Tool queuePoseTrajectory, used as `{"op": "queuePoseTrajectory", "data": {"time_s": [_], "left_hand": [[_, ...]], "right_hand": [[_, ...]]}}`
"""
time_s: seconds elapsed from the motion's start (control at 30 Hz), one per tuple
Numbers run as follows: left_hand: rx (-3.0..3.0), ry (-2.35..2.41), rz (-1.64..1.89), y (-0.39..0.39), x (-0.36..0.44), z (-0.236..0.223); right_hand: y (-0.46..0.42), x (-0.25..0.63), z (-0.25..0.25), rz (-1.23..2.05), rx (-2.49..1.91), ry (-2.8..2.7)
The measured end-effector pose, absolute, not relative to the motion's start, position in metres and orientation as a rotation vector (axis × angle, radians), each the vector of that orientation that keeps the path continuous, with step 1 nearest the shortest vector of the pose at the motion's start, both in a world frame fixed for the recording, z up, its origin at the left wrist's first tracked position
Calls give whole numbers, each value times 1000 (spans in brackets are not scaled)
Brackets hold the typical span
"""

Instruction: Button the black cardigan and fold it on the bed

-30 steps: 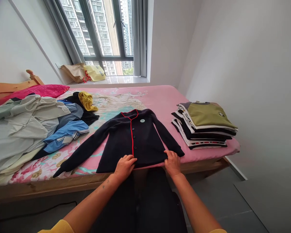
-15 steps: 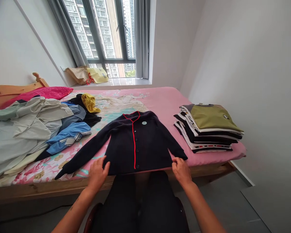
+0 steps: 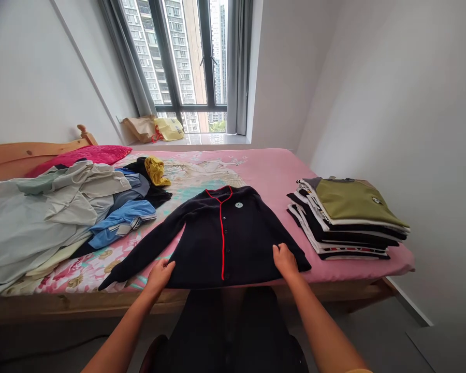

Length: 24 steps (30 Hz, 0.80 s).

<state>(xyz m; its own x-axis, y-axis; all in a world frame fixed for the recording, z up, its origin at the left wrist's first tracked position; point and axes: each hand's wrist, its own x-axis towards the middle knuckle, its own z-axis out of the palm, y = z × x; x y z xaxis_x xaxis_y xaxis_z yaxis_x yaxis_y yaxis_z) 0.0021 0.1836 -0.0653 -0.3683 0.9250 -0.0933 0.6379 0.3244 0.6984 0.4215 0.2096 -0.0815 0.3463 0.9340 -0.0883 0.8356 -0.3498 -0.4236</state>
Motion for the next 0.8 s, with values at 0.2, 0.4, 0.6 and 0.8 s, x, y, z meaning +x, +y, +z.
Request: {"op": "queuePoseTrajectory", "data": {"time_s": [0.2,0.4,0.6,0.8], "left_hand": [[1163,1968,915,157,2,-74],[692,1632,1094,143,7,-74],[433,1484,1242,131,10,-79],[103,1265,1383,94,12,-73]], "right_hand": [[193,426,-90,478,-2296,-1570],[190,425,-92,457,-2299,-1620],[176,422,-98,453,-2235,-1557],[121,414,-100,651,-2102,-1413]]}}
